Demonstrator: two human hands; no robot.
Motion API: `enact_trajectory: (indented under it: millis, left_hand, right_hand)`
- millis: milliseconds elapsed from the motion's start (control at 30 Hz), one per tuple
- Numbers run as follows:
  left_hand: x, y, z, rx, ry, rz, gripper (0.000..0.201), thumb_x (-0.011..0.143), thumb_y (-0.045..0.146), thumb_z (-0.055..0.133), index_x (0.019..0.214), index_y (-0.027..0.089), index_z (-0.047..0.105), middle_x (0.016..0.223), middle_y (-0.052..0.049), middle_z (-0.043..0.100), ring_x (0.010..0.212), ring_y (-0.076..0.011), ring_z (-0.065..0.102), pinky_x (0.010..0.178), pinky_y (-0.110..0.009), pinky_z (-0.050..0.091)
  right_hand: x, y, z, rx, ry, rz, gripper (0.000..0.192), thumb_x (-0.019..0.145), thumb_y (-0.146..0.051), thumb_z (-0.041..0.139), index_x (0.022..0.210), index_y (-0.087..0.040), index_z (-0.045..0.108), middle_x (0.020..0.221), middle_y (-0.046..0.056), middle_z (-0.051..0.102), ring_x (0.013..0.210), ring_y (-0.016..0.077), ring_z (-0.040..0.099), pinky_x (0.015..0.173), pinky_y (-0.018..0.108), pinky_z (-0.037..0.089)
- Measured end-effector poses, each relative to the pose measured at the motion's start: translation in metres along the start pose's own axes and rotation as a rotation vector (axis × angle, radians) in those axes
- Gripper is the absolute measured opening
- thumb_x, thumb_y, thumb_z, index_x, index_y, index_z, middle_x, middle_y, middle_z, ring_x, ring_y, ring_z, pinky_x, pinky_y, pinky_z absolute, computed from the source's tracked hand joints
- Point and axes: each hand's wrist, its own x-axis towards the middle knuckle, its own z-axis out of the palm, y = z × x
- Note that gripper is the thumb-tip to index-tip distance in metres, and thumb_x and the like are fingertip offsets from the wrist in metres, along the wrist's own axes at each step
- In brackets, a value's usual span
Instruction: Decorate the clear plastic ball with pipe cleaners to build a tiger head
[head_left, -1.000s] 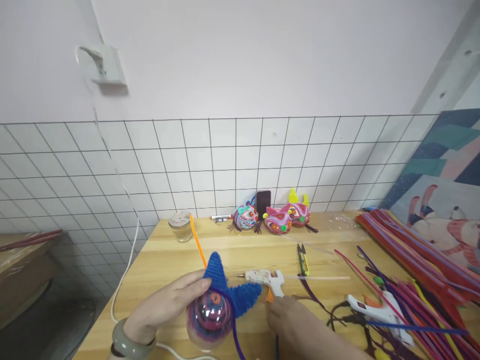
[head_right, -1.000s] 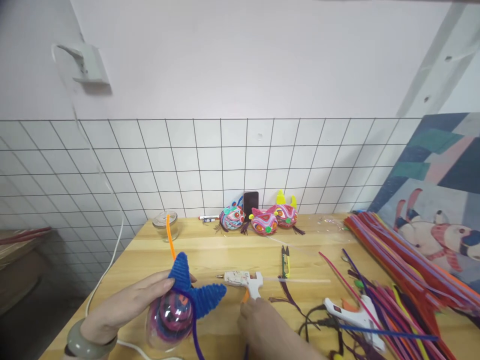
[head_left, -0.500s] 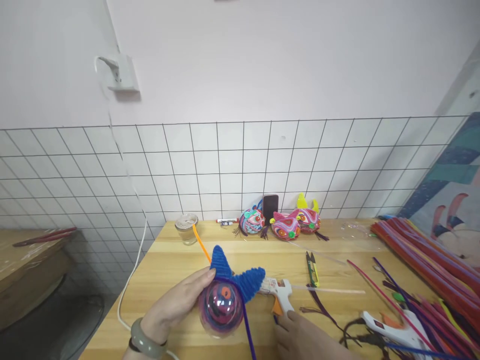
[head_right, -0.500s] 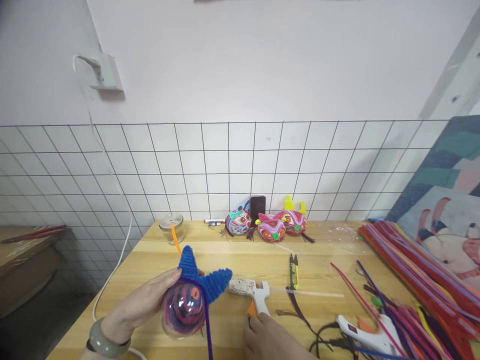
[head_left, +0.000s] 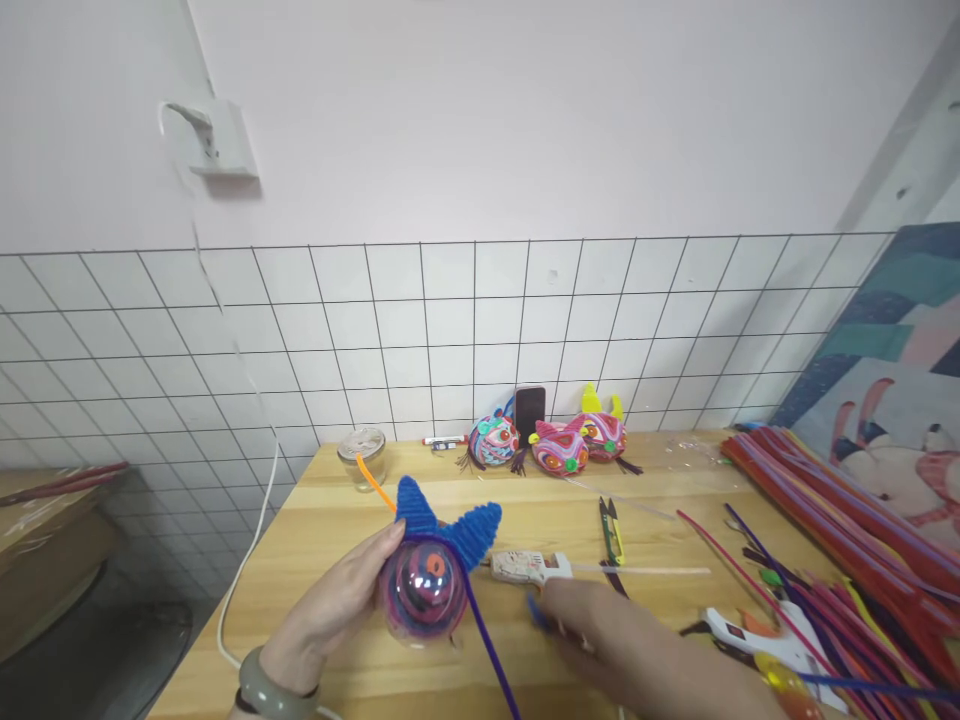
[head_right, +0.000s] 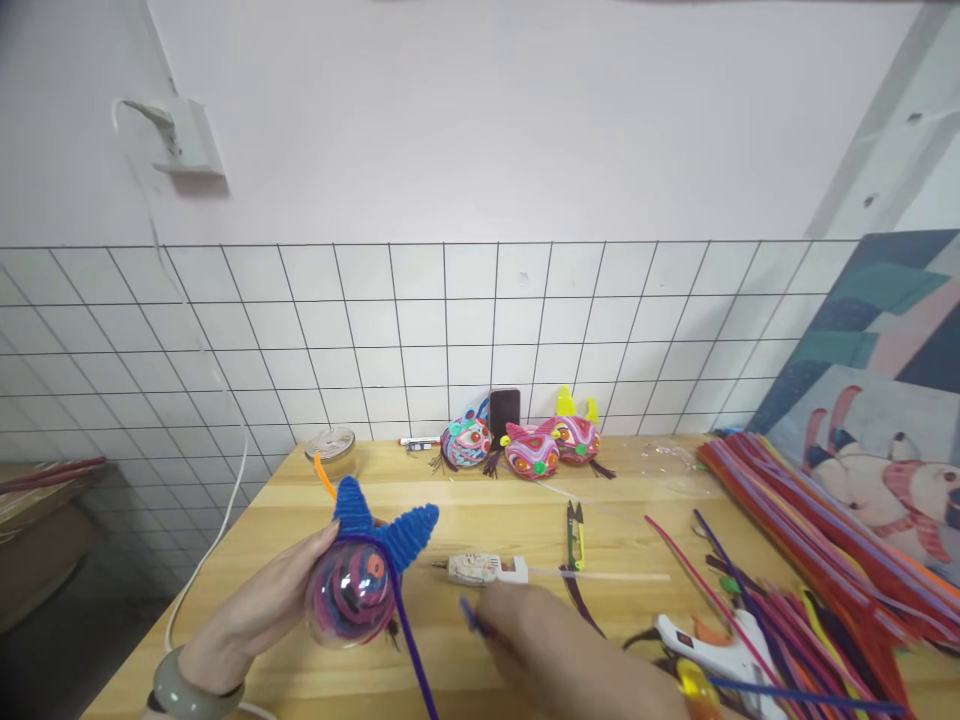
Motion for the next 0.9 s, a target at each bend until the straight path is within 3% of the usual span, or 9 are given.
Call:
enact_trajectory:
  millis: [67,133,267,367,500,567,667,767,900]
  left_hand:
    - [0.001,0.000,0.000,-0.018,0.018,0.006,0.044,0.077,0.051,0.061,0.100,0.015,0.072,0.118,-0.008,0.069,0.119,-0.0287,0.054,0.110,-0.045,0.030]
    - [0.003,-0.001,0.002,-0.025,0.045,-0.010,0.046,0.077,0.051,0.061,0.103,0.015,0.071,0.116,-0.009,0.070,0.116,-0.0294,0.056,0.107,-0.046,0.033]
    - [0.007,-0.005,0.005,-0.026,0.070,-0.054,0.051,0.077,0.054,0.059,0.107,0.013,0.069,0.105,-0.011,0.074,0.103,-0.0314,0.063,0.098,-0.050,0.041]
    - [0.010,-0.010,0.006,-0.045,0.073,-0.068,0.053,0.077,0.054,0.059,0.109,0.013,0.069,0.101,-0.012,0.075,0.097,-0.0301,0.066,0.098,-0.047,0.041]
    - [0.011,-0.016,0.008,-0.092,0.046,-0.077,0.049,0.078,0.051,0.059,0.109,0.013,0.069,0.104,-0.011,0.075,0.097,-0.0289,0.066,0.101,-0.045,0.038]
    - [0.011,-0.017,0.008,-0.105,0.012,-0.075,0.048,0.080,0.051,0.058,0.107,0.013,0.069,0.108,-0.012,0.073,0.102,-0.0292,0.064,0.102,-0.045,0.037]
    - [0.011,-0.016,0.011,-0.119,-0.029,-0.072,0.048,0.082,0.050,0.055,0.107,0.013,0.069,0.115,-0.012,0.070,0.106,-0.0295,0.062,0.104,-0.045,0.036]
    - [0.011,-0.016,0.015,-0.132,-0.036,-0.045,0.048,0.082,0.049,0.056,0.110,0.012,0.067,0.118,-0.013,0.068,0.110,-0.0300,0.060,0.103,-0.045,0.037]
    - [0.009,-0.016,0.021,-0.180,-0.018,-0.042,0.043,0.082,0.046,0.058,0.107,0.014,0.069,0.118,-0.011,0.069,0.113,-0.0287,0.058,0.104,-0.043,0.036]
  right_hand:
    - [-0.002,0.020,-0.012,0.204,0.103,0.257,0.019,0.089,-0.019,0.042,0.081,-0.017,0.059,0.073,0.000,0.065,0.065,0.0127,0.058,0.057,0.021,0.044]
    - [-0.007,0.048,-0.023,0.243,0.157,0.370,0.029,0.092,-0.024,0.034,0.097,-0.013,0.060,0.077,0.003,0.067,0.067,0.0153,0.062,0.059,0.024,0.048]
    - [-0.025,0.104,-0.034,0.251,0.205,0.525,0.033,0.089,-0.031,0.039,0.094,-0.013,0.065,0.095,0.007,0.072,0.088,0.0228,0.065,0.077,0.030,0.049]
    - [-0.039,0.135,-0.030,0.214,0.216,0.649,0.029,0.087,-0.031,0.045,0.078,-0.015,0.067,0.082,0.007,0.074,0.083,0.0254,0.066,0.075,0.032,0.049]
    - [-0.049,0.156,-0.024,0.162,0.226,0.774,0.024,0.088,-0.036,0.056,0.081,-0.015,0.065,0.082,0.001,0.069,0.076,0.0178,0.065,0.074,0.034,0.049]
    - [-0.048,0.156,-0.025,0.147,0.244,0.811,0.023,0.088,-0.035,0.058,0.080,-0.015,0.064,0.083,0.001,0.068,0.076,0.0167,0.064,0.075,0.035,0.049]
    - [-0.037,0.141,-0.030,0.175,0.298,0.804,0.017,0.081,-0.029,0.060,0.077,-0.015,0.068,0.088,0.011,0.071,0.085,0.0250,0.064,0.081,0.040,0.046]
    - [-0.019,0.104,-0.033,0.306,0.319,0.704,0.029,0.078,-0.035,0.058,0.097,-0.017,0.070,0.106,0.016,0.070,0.096,0.0305,0.064,0.086,0.041,0.045]
    - [0.003,0.036,-0.027,0.581,0.254,0.558,0.052,0.082,-0.051,0.050,0.118,-0.014,0.061,0.110,0.012,0.070,0.099,0.0254,0.066,0.082,0.034,0.052]
